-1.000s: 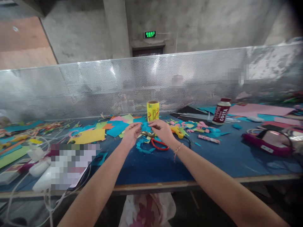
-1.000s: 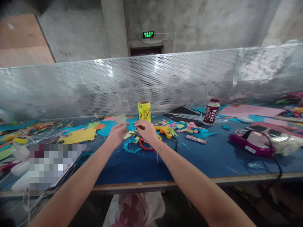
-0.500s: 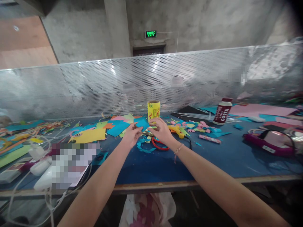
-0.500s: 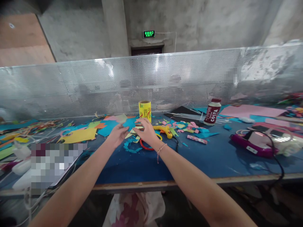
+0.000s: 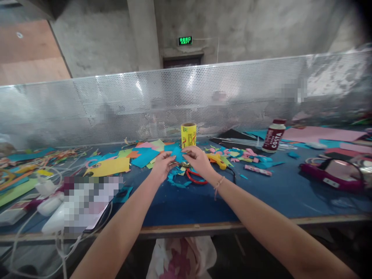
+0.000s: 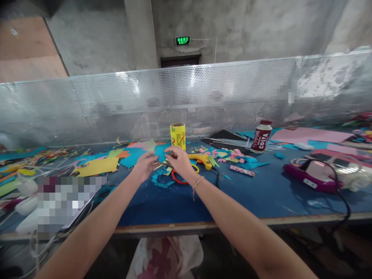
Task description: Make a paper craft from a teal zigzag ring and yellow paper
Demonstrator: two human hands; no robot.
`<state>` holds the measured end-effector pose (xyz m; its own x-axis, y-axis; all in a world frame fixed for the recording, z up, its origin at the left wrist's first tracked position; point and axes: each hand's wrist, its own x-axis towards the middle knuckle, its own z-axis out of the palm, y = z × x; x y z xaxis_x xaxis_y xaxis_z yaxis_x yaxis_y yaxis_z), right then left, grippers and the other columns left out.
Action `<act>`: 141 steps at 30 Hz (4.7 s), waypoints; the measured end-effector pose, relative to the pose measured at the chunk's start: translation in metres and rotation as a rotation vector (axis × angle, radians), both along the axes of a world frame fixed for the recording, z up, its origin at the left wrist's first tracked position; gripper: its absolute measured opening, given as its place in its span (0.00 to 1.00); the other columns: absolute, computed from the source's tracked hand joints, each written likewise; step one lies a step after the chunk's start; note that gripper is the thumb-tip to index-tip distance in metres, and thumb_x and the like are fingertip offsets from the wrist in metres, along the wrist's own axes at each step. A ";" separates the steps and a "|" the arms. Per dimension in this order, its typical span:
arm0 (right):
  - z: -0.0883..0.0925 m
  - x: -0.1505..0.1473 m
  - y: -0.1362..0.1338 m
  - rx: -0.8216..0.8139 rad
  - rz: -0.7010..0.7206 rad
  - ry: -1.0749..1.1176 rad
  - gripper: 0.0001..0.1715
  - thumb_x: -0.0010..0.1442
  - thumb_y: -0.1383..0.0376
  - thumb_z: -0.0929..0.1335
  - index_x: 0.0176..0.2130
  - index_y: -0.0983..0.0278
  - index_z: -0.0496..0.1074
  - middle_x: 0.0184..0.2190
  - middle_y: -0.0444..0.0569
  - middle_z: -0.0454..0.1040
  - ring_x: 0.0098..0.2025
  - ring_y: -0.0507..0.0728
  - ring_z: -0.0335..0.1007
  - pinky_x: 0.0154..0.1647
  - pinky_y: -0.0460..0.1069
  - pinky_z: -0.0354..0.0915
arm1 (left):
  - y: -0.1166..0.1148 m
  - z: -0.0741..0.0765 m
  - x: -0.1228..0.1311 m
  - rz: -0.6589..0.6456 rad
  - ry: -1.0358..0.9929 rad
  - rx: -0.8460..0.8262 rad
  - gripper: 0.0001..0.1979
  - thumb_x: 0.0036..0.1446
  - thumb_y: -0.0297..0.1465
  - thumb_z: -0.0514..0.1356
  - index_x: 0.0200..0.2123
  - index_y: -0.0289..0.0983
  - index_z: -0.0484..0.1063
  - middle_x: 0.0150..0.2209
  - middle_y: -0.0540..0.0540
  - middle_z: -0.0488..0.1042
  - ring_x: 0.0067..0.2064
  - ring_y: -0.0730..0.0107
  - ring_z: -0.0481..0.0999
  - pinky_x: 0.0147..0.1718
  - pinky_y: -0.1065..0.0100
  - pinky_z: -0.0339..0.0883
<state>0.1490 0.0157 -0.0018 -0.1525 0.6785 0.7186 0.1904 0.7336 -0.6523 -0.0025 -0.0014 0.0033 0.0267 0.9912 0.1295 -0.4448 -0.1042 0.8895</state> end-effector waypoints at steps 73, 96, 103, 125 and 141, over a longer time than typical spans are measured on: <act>0.012 0.004 -0.014 0.170 0.009 -0.193 0.13 0.48 0.76 0.63 0.30 0.61 0.70 0.38 0.49 0.70 0.44 0.54 0.66 0.46 0.53 0.64 | -0.006 0.006 -0.004 -0.190 -0.040 0.008 0.12 0.43 0.25 0.64 0.34 0.33 0.70 0.28 0.48 0.74 0.29 0.76 0.74 0.31 0.73 0.69; 0.007 0.005 0.001 -0.061 0.039 0.219 0.03 0.45 0.69 0.68 0.26 0.61 0.71 0.35 0.47 0.73 0.39 0.54 0.69 0.44 0.53 0.65 | -0.012 0.003 0.006 0.116 0.189 0.407 0.10 0.39 0.25 0.65 0.29 0.36 0.69 0.43 0.47 0.68 0.35 0.77 0.71 0.37 0.72 0.67; -0.001 -0.011 -0.008 -0.116 0.087 0.352 0.04 0.47 0.64 0.69 0.26 0.62 0.69 0.36 0.48 0.72 0.41 0.55 0.68 0.45 0.53 0.65 | -0.025 0.007 0.014 0.377 0.246 0.480 0.06 0.41 0.24 0.64 0.27 0.38 0.75 0.42 0.46 0.69 0.42 0.70 0.71 0.41 0.69 0.66; 0.008 -0.022 -0.037 -0.056 0.007 0.391 0.02 0.47 0.68 0.69 0.25 0.61 0.71 0.36 0.47 0.69 0.41 0.54 0.67 0.46 0.54 0.64 | -0.032 0.004 0.024 0.433 0.144 0.472 0.07 0.41 0.24 0.64 0.27 0.40 0.75 0.39 0.49 0.73 0.44 0.69 0.71 0.46 0.67 0.64; 0.006 -0.021 -0.035 -0.131 0.239 0.428 0.05 0.50 0.62 0.69 0.30 0.60 0.73 0.43 0.47 0.72 0.47 0.56 0.67 0.48 0.54 0.64 | -0.025 0.002 0.020 0.410 0.136 0.451 0.06 0.43 0.30 0.63 0.28 0.37 0.75 0.38 0.45 0.75 0.43 0.66 0.72 0.46 0.62 0.63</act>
<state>0.1282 -0.0193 0.0044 -0.0257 0.7495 0.6616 -0.2774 0.6304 -0.7250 0.0180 -0.0268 0.0055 -0.2988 0.7730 0.5597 -0.1752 -0.6209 0.7640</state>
